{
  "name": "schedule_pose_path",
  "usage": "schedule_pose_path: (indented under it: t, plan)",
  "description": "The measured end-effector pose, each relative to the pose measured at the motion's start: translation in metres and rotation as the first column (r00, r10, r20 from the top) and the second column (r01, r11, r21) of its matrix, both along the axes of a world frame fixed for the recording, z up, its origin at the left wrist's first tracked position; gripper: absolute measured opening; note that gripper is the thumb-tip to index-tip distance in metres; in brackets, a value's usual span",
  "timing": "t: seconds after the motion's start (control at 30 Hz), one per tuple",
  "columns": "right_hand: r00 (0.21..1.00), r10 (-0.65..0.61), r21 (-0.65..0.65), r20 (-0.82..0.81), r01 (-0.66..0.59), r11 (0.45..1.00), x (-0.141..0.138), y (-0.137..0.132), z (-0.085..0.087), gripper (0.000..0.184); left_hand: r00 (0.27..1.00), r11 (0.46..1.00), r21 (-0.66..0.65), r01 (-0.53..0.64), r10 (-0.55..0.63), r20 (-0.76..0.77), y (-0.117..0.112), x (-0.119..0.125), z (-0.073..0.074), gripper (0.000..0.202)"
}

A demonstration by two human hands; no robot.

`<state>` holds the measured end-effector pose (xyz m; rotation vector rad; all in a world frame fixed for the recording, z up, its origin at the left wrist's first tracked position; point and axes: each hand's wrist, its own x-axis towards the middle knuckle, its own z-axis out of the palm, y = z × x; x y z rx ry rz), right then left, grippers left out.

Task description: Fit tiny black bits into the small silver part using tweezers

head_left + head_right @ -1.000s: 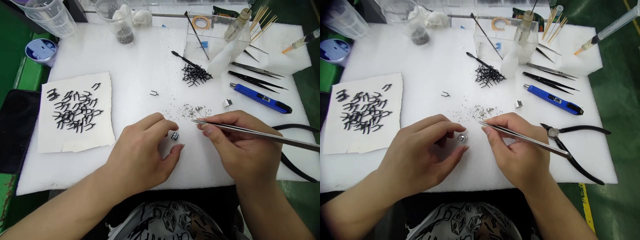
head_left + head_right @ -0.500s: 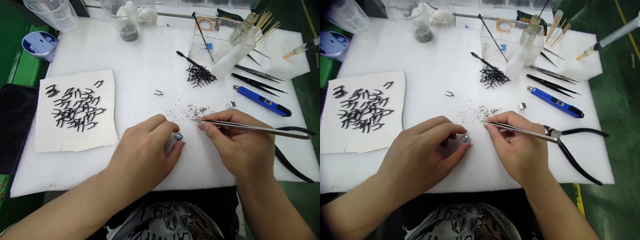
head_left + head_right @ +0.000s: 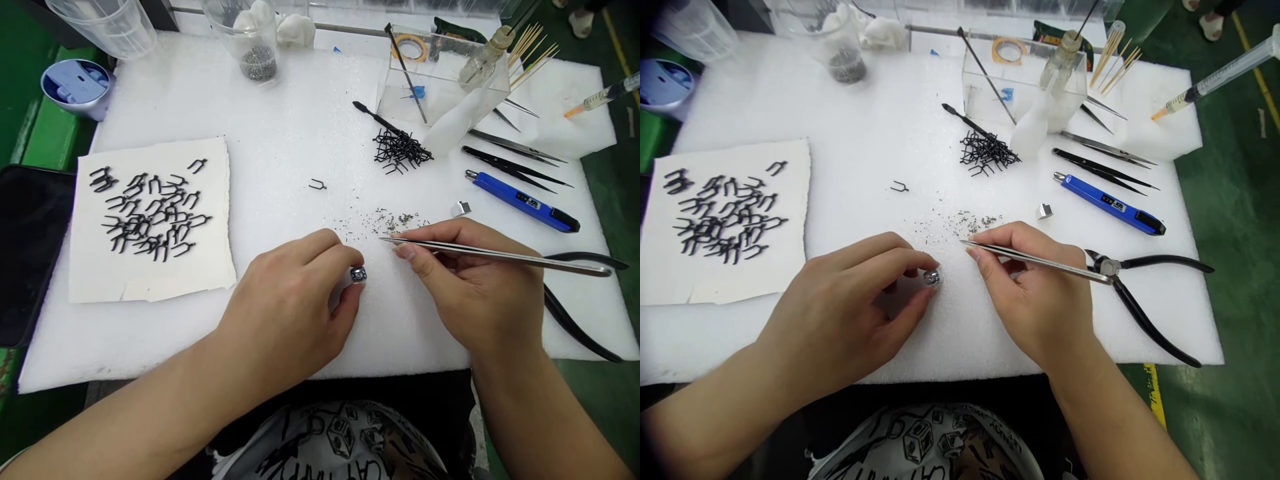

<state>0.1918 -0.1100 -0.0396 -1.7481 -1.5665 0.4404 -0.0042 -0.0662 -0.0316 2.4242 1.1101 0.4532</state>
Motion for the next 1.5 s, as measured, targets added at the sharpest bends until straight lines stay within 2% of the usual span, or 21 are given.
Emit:
schedule_pose_path:
  t: [0.23, 0.4, 0.7, 0.87, 1.07, 1.27, 1.5]
  plan:
    - [0.998, 0.037, 0.053, -0.060, -0.034, 0.998, 0.001, -0.005, 0.005, 0.017, 0.998, 0.997, 0.051, -0.053, 0.055, -0.030, -0.001, 0.003, -0.001, 0.014]
    - [0.981, 0.158, 0.127, -0.109, -0.144, 0.982, 0.001, -0.018, 0.006, 0.028, 1.000, 0.995, 0.092, -0.027, 0.028, -0.012, -0.003, 0.006, -0.005, 0.014]
    - [0.957, 0.274, 0.120, -0.090, -0.263, 0.957, 0.005, -0.023, 0.006, 0.029, 0.995, 0.965, 0.259, 0.023, 0.002, -0.096, -0.010, 0.007, -0.007, 0.016]
    - [0.970, 0.214, 0.117, -0.114, -0.201, 0.973, 0.005, -0.026, 0.007, 0.027, 0.998, 0.969, 0.249, -0.008, 0.023, -0.055, -0.008, 0.007, -0.005, 0.012]
    - [0.953, 0.298, 0.078, -0.045, -0.295, 0.952, 0.009, -0.025, 0.006, 0.027, 0.998, 0.972, 0.234, -0.021, 0.035, -0.056, -0.008, 0.008, -0.004, 0.013]
    - [0.955, 0.291, 0.074, -0.056, -0.287, 0.955, 0.007, -0.022, 0.007, 0.029, 0.997, 0.970, 0.243, -0.012, 0.029, -0.066, -0.008, 0.007, -0.005, 0.015]
    - [0.941, 0.337, 0.050, -0.024, -0.336, 0.941, 0.008, -0.019, 0.008, 0.023, 0.997, 0.971, 0.239, 0.004, 0.013, -0.070, -0.008, 0.007, -0.005, 0.016]
